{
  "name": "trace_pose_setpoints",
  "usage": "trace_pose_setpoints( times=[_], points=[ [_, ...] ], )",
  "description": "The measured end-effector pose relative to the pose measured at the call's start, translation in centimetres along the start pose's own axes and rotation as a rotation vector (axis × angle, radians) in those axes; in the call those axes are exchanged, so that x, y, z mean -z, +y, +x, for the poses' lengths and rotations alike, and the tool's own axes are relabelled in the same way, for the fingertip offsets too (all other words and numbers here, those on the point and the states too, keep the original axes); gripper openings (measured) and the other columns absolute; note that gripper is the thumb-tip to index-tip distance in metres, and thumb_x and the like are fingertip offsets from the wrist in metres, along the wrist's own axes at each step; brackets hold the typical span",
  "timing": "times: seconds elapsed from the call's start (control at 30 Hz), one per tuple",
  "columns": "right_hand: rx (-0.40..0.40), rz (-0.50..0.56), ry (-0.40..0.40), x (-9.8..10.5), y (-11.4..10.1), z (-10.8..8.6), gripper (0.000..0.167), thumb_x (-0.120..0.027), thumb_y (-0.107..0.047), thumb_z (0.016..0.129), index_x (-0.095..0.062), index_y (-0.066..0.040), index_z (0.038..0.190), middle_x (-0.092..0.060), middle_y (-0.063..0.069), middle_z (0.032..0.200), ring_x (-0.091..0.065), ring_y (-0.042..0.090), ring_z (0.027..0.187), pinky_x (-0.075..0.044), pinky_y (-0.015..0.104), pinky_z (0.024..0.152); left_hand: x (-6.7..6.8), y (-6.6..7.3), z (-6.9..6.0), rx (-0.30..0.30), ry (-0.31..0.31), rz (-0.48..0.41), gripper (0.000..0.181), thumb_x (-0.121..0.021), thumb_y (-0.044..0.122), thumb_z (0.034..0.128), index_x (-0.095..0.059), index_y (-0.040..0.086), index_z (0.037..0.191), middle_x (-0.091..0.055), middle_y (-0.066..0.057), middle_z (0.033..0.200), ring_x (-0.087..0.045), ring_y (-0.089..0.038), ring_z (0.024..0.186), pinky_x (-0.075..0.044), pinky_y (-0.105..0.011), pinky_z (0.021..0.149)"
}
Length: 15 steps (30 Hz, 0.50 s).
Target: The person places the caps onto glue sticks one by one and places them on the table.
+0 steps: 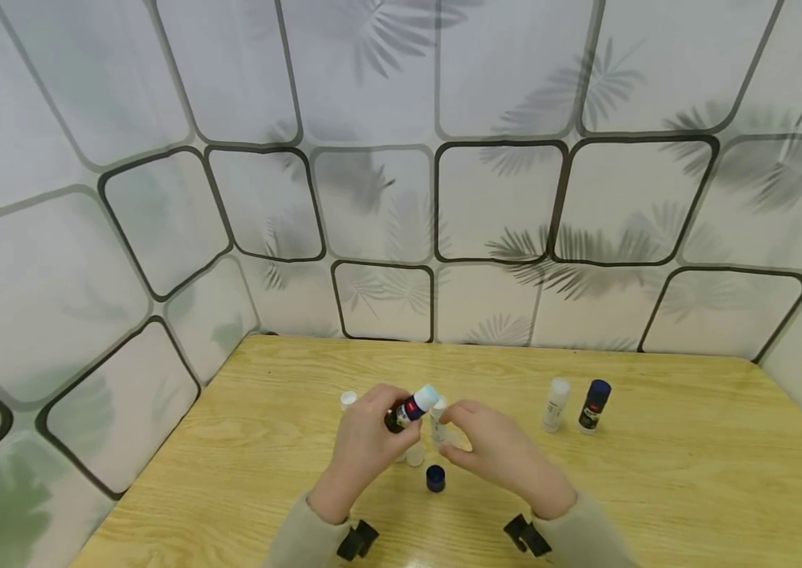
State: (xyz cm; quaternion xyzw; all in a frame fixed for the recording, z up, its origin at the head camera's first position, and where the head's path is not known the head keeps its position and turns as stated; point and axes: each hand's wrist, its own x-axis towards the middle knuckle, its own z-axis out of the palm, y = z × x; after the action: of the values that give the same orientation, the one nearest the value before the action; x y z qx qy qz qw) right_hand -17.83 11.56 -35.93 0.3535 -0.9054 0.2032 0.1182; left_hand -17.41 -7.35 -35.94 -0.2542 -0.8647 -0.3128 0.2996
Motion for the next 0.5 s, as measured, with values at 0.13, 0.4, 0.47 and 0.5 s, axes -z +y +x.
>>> trace_pose_setpoints(
  times=[0.13,0.4,0.47,0.5],
  points=[
    [-0.011,0.036,-0.098,-1.0,0.2,0.3,0.027,-0.069,-0.021,0.076,-0.060,-0.005,0.095,-0.060,0.005,0.092,-0.057,0.017,0.081,-0.047,0.029,0.065,0.0,0.0,0.0,-0.003,0.004,0.000,0.021,-0.070,0.010,0.0679,-0.062,0.010,0.088,-0.059,0.001,0.081,-0.052,-0.005,0.068,-0.046,-0.020,0.056],
    [-0.053,0.079,-0.240,-2.6,0.4,0.6,0.038,-0.072,-0.021,0.074,-0.058,-0.002,0.104,-0.060,0.009,0.102,-0.057,0.020,0.089,-0.047,0.029,0.070,-0.1,-0.1,0.0,-0.018,0.004,0.009,0.021,-0.070,0.010,0.0669,-0.062,0.009,0.087,-0.059,0.001,0.080,-0.054,-0.006,0.068,-0.046,-0.020,0.057],
    [-0.060,0.079,-0.265,-3.0,0.4,0.6,0.040,-0.072,-0.020,0.073,-0.057,-0.002,0.105,-0.059,0.009,0.103,-0.057,0.020,0.089,-0.047,0.029,0.070,-0.1,-0.1,0.0,-0.018,-0.004,0.010,0.022,-0.071,0.010,0.0667,-0.062,0.009,0.087,-0.059,0.001,0.080,-0.053,-0.006,0.068,-0.046,-0.020,0.057],
    [-0.058,0.076,-0.274,-3.2,0.4,0.5,0.040,-0.073,-0.020,0.073,-0.057,-0.002,0.105,-0.059,0.009,0.103,-0.057,0.020,0.089,-0.047,0.029,0.070,-0.1,-0.1,0.0,-0.018,-0.008,0.011,0.022,-0.071,0.010,0.0668,-0.062,0.009,0.087,-0.059,0.001,0.080,-0.053,-0.006,0.068,-0.046,-0.020,0.057]
  ],
)
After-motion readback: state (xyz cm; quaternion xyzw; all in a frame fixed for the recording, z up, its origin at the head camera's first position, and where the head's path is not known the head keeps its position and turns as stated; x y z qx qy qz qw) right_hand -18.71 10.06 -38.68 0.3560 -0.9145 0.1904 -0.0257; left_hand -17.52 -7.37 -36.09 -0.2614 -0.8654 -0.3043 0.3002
